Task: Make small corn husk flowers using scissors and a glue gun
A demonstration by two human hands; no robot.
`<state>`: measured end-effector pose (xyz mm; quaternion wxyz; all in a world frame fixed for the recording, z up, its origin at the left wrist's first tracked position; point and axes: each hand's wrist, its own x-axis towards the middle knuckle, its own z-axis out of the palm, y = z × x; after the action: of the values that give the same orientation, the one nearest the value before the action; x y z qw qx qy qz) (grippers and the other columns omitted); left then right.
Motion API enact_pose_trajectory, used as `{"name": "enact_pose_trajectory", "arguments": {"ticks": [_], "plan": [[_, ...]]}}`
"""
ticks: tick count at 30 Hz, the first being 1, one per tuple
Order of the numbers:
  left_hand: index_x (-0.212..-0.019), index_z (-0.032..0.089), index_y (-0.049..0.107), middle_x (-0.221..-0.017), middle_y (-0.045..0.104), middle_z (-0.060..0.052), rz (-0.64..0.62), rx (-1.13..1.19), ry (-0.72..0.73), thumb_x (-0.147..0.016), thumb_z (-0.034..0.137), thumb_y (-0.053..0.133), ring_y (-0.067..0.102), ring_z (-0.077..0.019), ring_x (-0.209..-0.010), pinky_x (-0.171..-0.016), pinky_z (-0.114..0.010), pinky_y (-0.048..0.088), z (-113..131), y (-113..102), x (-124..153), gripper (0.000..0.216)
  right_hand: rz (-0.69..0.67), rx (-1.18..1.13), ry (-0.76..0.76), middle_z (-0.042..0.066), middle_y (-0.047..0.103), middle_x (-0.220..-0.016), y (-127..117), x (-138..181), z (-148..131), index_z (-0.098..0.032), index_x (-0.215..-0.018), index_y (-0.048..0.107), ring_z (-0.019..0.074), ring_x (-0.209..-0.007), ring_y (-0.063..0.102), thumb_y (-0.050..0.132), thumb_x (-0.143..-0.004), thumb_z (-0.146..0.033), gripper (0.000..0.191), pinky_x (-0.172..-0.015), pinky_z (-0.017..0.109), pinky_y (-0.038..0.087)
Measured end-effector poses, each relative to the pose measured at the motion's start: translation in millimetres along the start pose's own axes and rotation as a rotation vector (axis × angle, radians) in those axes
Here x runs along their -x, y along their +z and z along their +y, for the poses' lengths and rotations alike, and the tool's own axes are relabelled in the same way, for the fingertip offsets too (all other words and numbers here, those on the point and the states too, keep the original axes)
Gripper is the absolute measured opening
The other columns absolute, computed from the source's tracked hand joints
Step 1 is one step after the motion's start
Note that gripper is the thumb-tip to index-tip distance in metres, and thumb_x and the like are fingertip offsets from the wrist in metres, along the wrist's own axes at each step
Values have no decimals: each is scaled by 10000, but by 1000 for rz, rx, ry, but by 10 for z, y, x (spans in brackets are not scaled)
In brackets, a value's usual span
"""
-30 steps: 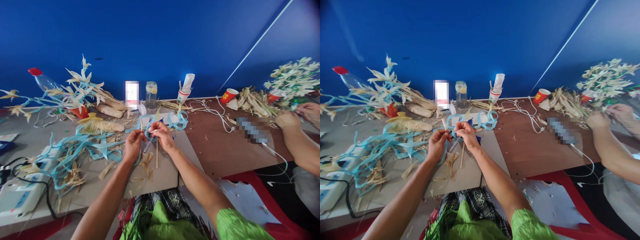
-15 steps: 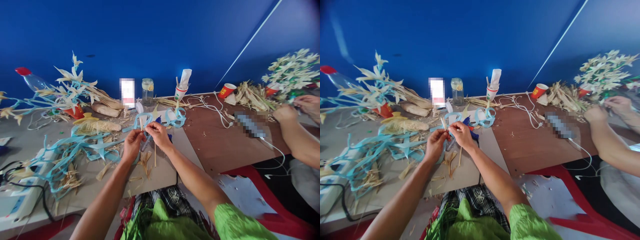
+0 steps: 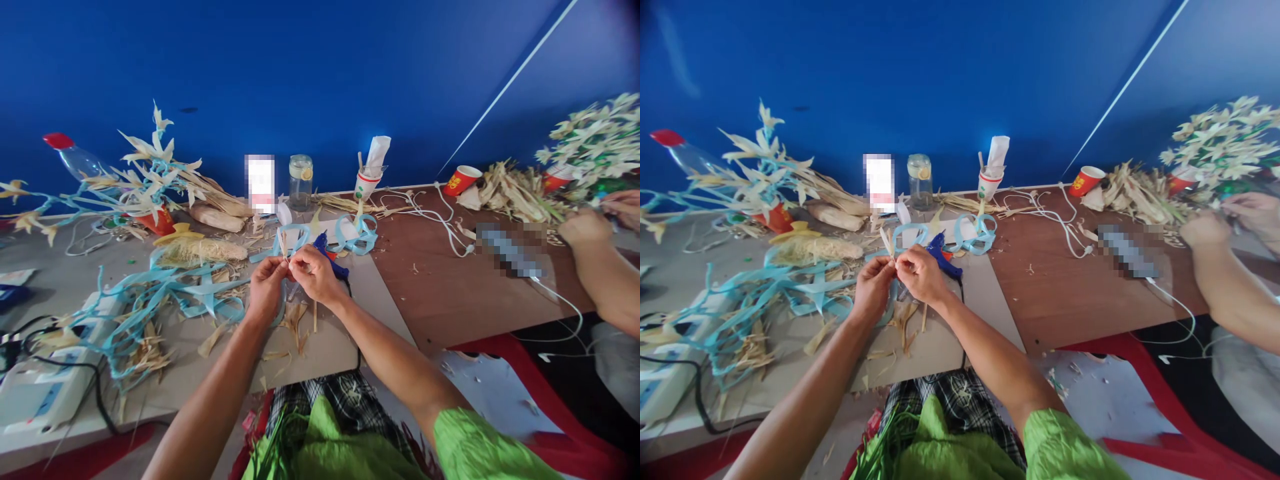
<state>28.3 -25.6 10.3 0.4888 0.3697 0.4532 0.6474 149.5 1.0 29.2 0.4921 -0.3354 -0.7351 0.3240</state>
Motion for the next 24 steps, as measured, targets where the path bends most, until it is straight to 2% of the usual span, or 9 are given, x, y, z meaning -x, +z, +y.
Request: {"name": "enact_pose_trajectory", "arguments": {"ticks": [13,20,22,24], "plan": [[-747,160,641,-687,633,17,9,89,-45,-681,303,733,548,-73,-602,-620,-203,422,-19,-10,0,182,-32,71,-62,26,518,-746,11,36,-40,-203,-665,519,150,-735,514,482,-787,-130,146,-693,276,418],[-751,162,644,-714,643,11,33,82,-43,-678,311,736,560,-82,-626,-634,-212,434,17,-12,-2,189,-133,234,-203,35,526,-770,43,84,-54,-204,-676,527,159,-757,501,487,-784,-110,148,-759,306,402],[-756,162,642,-714,644,10,45,83,-19,-683,301,732,565,-83,-625,-636,-216,441,26,-17,-8,181,-129,183,-197,33,527,-763,32,85,-61,-205,-680,523,155,-749,501,483,-810,-137,152,-747,302,402],[-767,160,635,-678,636,11,50,52,16,-702,303,715,563,-86,-593,-626,-227,450,34,-14,-7,177,-53,87,-130,27,524,-738,-2,73,-60,-204,-672,516,150,-733,506,469,-861,-198,195,-722,292,404]]}}
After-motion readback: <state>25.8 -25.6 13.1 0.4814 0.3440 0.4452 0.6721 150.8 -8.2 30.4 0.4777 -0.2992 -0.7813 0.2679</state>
